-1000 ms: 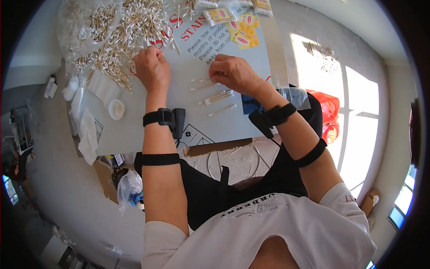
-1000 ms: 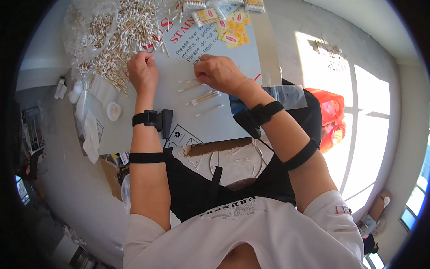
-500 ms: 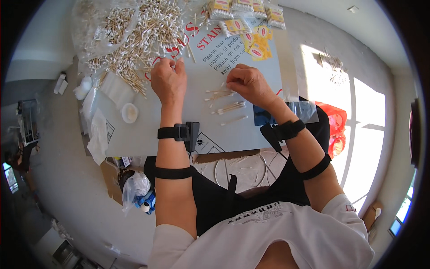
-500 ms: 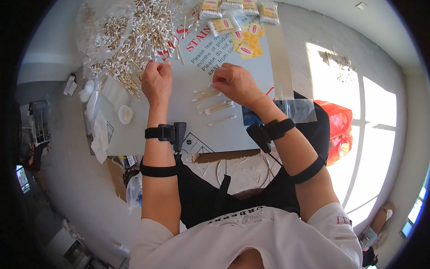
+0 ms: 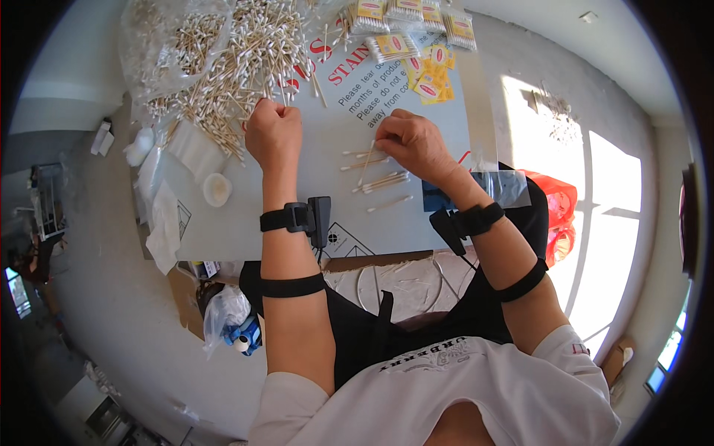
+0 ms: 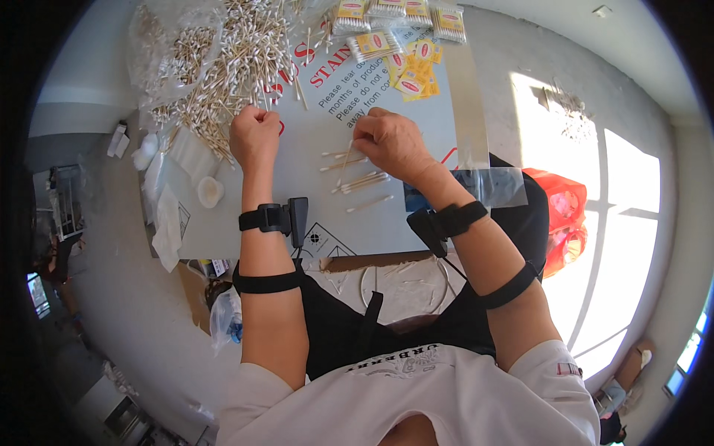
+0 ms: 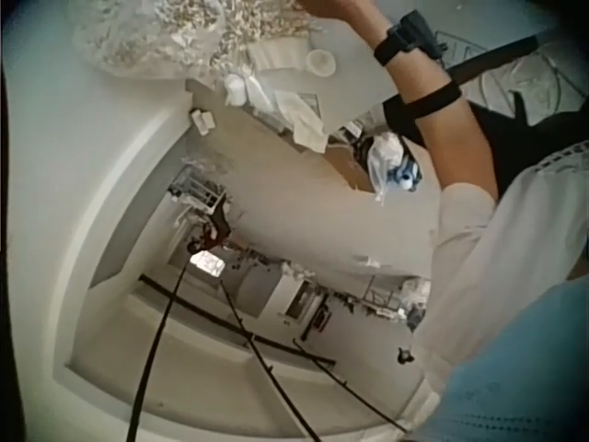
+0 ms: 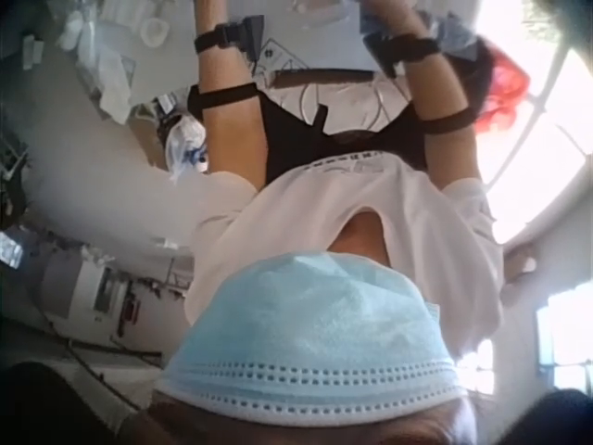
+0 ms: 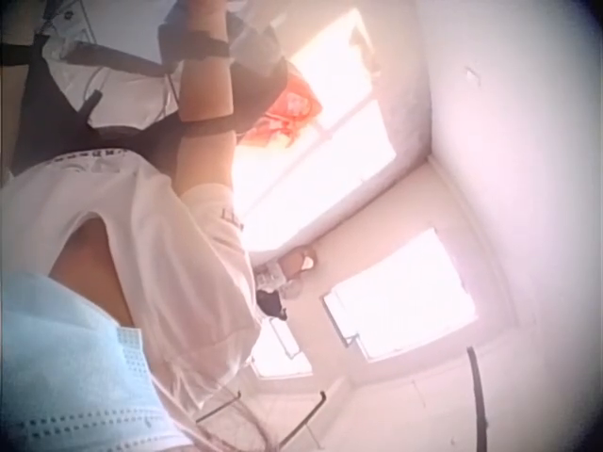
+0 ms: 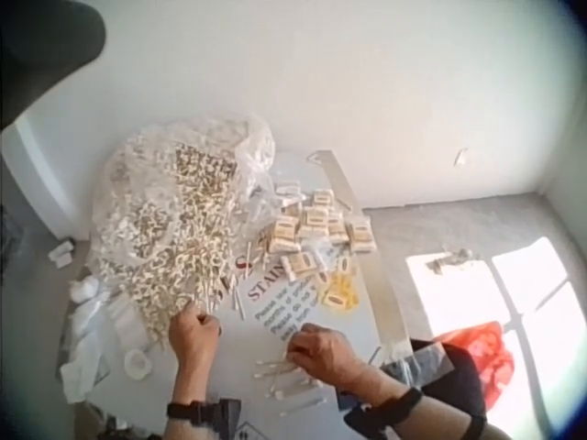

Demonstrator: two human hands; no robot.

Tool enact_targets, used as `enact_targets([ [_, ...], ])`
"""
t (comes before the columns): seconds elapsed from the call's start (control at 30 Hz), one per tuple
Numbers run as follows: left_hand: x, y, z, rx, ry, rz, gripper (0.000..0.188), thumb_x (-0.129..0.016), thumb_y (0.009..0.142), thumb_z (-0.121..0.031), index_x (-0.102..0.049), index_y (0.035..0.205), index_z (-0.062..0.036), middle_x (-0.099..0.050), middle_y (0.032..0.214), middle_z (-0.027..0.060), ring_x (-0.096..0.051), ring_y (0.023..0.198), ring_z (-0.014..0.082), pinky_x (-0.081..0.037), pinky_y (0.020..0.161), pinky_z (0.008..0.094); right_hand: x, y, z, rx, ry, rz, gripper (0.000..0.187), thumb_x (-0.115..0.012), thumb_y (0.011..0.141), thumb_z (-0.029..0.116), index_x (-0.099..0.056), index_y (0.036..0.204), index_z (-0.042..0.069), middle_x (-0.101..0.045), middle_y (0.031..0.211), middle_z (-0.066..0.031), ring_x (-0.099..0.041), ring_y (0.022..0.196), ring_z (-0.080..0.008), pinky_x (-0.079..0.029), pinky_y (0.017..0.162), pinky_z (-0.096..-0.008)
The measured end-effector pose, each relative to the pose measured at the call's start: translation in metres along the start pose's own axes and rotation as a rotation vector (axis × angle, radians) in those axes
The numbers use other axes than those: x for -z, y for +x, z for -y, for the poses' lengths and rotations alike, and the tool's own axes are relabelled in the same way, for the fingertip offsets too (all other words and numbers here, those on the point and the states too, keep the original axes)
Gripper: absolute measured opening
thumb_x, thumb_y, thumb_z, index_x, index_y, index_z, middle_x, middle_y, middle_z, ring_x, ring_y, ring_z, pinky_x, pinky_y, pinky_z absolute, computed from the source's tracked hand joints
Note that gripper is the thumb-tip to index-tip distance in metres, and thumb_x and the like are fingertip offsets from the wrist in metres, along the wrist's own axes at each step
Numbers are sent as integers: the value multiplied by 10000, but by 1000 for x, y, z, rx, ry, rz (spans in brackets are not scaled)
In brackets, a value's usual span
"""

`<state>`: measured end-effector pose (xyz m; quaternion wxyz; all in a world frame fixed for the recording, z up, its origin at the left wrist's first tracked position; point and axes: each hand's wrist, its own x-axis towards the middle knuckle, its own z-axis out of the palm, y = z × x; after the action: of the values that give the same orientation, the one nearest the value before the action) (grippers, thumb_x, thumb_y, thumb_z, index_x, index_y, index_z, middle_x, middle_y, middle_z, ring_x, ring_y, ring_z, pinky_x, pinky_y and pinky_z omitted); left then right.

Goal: Manually organizing and packaging cotton swabs into plastic sleeves.

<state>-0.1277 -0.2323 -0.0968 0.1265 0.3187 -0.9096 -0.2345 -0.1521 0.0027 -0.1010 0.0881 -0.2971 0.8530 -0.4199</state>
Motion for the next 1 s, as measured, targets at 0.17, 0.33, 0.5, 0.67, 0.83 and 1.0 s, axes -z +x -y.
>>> enact_targets([
  [0.17, 2, -20, 9, -26, -315, 283, 158, -677, 734, -184, -679, 797, -39, -684, 750, 133, -660, 690, 289, -508, 658, 390, 2, -1, 1, -3, 6, 13, 79, -677, 772, 117, -650, 832, 74, -592, 796, -88, -620, 757, -297, -497, 676, -392],
  [0.33, -2, -16, 7, -252, -388, 197, 81, -652, 777, -88, -667, 830, -28, -675, 764, 134, -648, 694, 293, -505, 669, 387, 3, -6, 6, 59, -7, 24, 182, -679, 775, 117, -670, 954, 83, -598, 840, -89, -635, 770, -276, -509, 691, -376],
  [0.5, 5, 28, 3, -534, -14, -62, 111, -648, 793, -31, -689, 871, -98, -640, 884, 110, -614, 880, 317, -506, 738, 410, 5, -12, 5, -4, 146, -33, 286, -670, 768, 48, -666, 1054, 67, -593, 920, -115, -644, 827, -276, -526, 742, -378],
  [0.67, 12, 58, 9, -710, 263, 9, 96, -689, 751, -50, -679, 810, -126, -587, 907, 91, -568, 933, 308, -496, 743, 431, 4, -4, 7, -10, 112, -32, 333, -660, 764, 25, -659, 1093, 73, -591, 938, -123, -642, 848, -281, -527, 762, -383],
  [0.83, 17, 59, 2, -788, 211, 3, 69, -706, 737, -65, -671, 770, -115, -592, 875, 81, -568, 907, 317, -496, 730, 432, 2, 0, 0, 2, 74, -34, 366, -669, 758, 33, -655, 1118, 99, -591, 954, -120, -640, 848, -294, -529, 761, -389],
  [1.0, 6, 16, -22, -570, 11, 248, 70, -721, 736, -61, -656, 749, -86, -609, 847, 83, -589, 871, 338, -494, 720, 449, -1, 13, 4, 191, -181, -144, 334, -719, 774, 54, -664, 1097, 113, -566, 1044, -87, -616, 870, -291, -513, 773, -372],
])
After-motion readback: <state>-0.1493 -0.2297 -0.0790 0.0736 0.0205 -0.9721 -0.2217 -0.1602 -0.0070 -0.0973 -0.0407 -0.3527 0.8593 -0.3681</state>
